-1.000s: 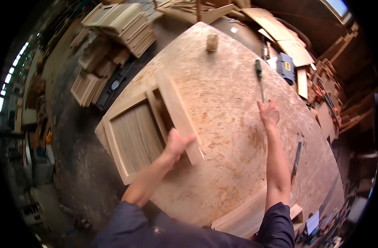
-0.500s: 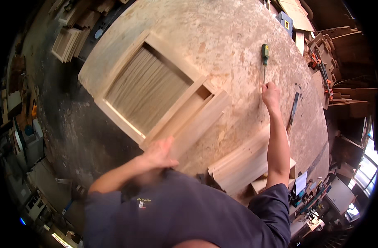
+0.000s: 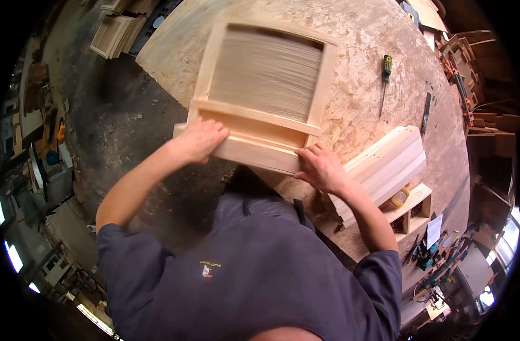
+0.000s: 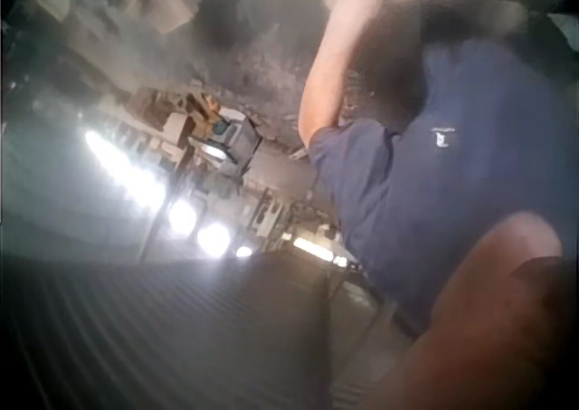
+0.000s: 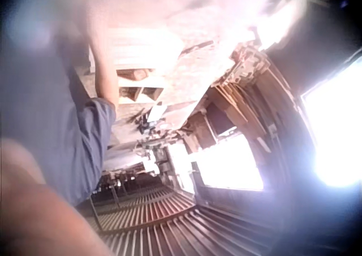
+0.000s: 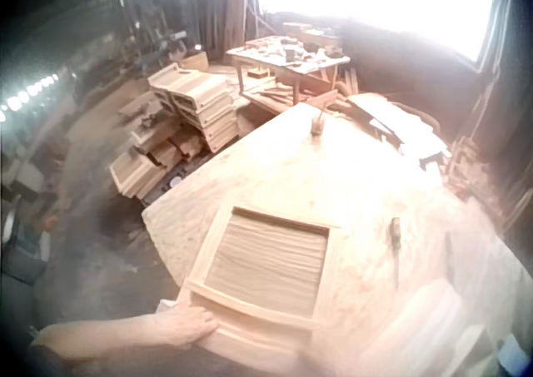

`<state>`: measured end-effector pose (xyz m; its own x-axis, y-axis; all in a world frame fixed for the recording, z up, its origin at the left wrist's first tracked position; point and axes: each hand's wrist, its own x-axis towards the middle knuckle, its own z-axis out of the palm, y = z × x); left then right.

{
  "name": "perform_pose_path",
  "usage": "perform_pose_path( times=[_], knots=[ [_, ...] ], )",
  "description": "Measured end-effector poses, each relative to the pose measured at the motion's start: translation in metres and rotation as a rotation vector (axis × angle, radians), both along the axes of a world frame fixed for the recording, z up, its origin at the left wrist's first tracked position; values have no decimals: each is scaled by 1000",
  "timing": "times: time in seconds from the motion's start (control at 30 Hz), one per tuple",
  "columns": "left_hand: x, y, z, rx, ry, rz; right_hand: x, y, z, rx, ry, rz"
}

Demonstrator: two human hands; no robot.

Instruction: The person assembles a wooden frame by applying glue to a wooden strip and attaching it to a larger frame structure. They use a C-clamp to secure the joint and a cordless drill to drive screws into the wood. Finally, they use a hammer to tap the frame components together.

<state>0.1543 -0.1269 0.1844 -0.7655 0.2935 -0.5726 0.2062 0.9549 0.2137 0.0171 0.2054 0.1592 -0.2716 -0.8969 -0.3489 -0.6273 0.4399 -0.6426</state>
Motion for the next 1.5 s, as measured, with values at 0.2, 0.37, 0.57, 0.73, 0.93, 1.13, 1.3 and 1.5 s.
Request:
perform_pose_path(
  times=[0.2,0.37,0.57,0.73,0.93,1.13,1.3,1.5],
  knots=[
    [-65,-62,-25,-139,454,-130,82,-40,-14,-257,-156,-350],
    [-114,-85,-40,-29,799,158,95,-73,-12,-376,-288,-549],
    [-77,0,-56,355,656,886,73,32,14,-313,506,-1011],
    [-92,-20,-77,426,835,775,80,153,-8,193,643,-1769],
    [-118,-50,-60,274,891,781,108,203,-87,-88,381,-1788],
    [-67,26,0,487,976,871,114,239,-74,-36,335,-1866],
    [-44,158,22,1175,444,875,148,241,-1,-1256,-847,-1618],
    [-48,317,44,1632,-725,769,166,192,42,-1188,-1180,-1244]
  ],
)
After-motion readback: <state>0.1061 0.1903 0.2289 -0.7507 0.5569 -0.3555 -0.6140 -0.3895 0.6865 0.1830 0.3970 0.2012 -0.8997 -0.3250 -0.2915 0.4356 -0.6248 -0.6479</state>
